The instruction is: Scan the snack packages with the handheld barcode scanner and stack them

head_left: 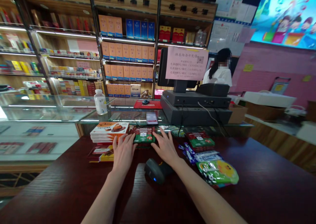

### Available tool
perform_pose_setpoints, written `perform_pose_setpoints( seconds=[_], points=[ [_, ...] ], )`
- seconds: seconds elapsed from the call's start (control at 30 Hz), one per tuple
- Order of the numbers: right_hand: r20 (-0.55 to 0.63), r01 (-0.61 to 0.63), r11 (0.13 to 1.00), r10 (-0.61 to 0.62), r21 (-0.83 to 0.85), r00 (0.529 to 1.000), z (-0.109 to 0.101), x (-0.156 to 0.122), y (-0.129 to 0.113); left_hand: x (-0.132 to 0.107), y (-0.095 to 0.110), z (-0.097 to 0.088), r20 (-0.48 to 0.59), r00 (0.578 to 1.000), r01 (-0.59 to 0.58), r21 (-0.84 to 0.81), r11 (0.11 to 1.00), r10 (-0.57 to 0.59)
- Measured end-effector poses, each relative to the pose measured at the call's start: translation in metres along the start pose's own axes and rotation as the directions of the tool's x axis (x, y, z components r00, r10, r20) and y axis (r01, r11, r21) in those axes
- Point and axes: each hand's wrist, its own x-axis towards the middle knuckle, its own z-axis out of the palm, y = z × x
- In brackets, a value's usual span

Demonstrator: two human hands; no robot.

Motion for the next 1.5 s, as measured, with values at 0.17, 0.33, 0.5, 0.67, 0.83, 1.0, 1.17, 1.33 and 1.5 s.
perform_pose_setpoints(
  seconds=[0.17,0.33,0.5,0.67,0.83,1.0,1.17,1.33,1.5],
  points=[
    [0.031,-0.027,0.999,0.026,0.022,0.999,0.005,0.007,-0.001,0.000,0.002,-0.002,0.001,0.999,0.040,0.016,0.999,-0.040],
    [0.028,-0.063,0.997,0.062,0.050,0.998,0.012,0.012,-0.001,-0.002,0.003,-0.002,-0.025,0.997,0.079,0.019,0.997,-0.079],
    [0.015,-0.072,0.996,0.071,0.058,0.997,0.019,0.016,-0.002,-0.002,0.006,-0.002,-0.053,0.998,0.040,0.007,0.999,-0.039],
    [0.006,-0.059,0.995,0.058,0.084,0.998,0.024,0.017,-0.004,-0.003,0.006,0.000,-0.046,0.999,-0.012,-0.028,1.000,0.010],
    [0.033,-0.067,0.994,0.064,0.089,0.997,0.024,0.017,-0.004,-0.003,0.005,0.001,-0.024,1.000,-0.007,-0.055,0.998,0.005],
    [0.025,-0.070,0.994,0.068,0.082,0.997,0.026,0.016,-0.002,-0.003,0.005,0.002,-0.017,1.000,-0.003,-0.073,0.997,0.002],
    [0.032,-0.074,0.994,0.072,0.086,0.997,0.025,0.016,-0.001,-0.003,0.002,0.005,-0.039,0.999,-0.015,-0.081,0.997,0.012],
    [0.045,-0.088,0.992,0.084,0.094,0.995,0.023,0.015,-0.002,-0.002,0.002,0.005,-0.044,0.999,-0.028,-0.071,0.997,0.025],
    [0.046,-0.090,0.991,0.085,0.103,0.995,0.017,0.011,0.001,-0.002,0.001,0.006,-0.071,0.996,-0.056,-0.066,0.996,0.052]
  ],
)
